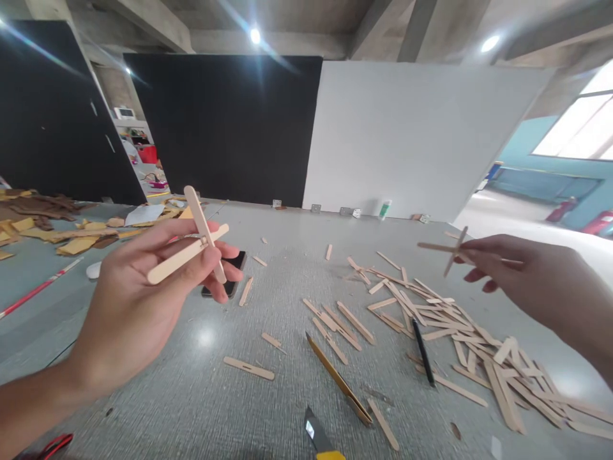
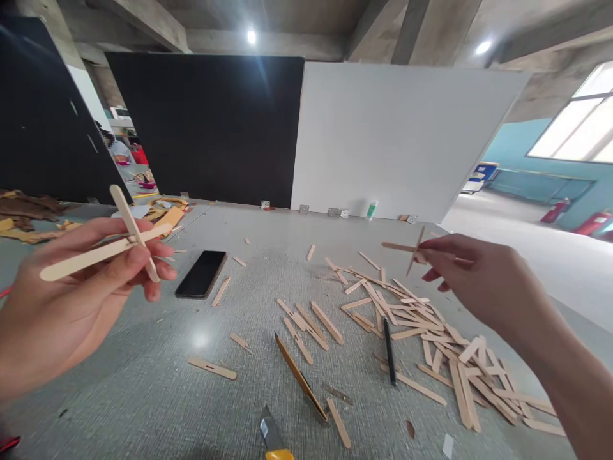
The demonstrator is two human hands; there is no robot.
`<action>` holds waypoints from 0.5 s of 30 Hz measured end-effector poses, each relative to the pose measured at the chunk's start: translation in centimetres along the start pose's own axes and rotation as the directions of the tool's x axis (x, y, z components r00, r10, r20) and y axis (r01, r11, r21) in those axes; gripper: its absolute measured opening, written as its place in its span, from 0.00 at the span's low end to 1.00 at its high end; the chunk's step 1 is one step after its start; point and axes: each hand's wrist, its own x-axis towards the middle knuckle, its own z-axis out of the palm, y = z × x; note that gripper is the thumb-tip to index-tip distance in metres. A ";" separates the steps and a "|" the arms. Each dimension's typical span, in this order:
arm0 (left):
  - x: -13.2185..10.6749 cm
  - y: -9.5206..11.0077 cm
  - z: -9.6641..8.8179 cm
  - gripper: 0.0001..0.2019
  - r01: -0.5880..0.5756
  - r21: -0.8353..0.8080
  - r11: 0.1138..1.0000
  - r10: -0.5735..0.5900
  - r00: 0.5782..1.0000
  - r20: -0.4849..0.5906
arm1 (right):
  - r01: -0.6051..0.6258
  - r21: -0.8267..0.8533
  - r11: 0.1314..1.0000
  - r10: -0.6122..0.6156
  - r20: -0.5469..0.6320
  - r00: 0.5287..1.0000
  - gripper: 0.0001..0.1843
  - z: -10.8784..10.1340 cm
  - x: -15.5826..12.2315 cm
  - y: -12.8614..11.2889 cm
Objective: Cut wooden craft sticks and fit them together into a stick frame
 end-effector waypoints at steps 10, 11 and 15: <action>-1.3 -2.3 0.8 0.07 0.172 0.028 0.985 -0.174 0.966 0.192 | 0.081 -0.064 0.995 -0.013 0.702 0.713 0.12 7.7 -2.3 -0.3; -1.4 -2.5 1.0 0.07 0.187 0.035 0.982 -0.190 0.958 0.212 | 0.078 -0.119 0.990 0.016 0.638 0.770 0.12 8.6 -1.7 0.1; -2.1 -3.1 2.0 0.08 0.285 0.022 0.958 -0.278 0.910 0.308 | 0.077 -0.187 0.979 0.006 0.408 0.913 0.16 12.2 1.2 1.3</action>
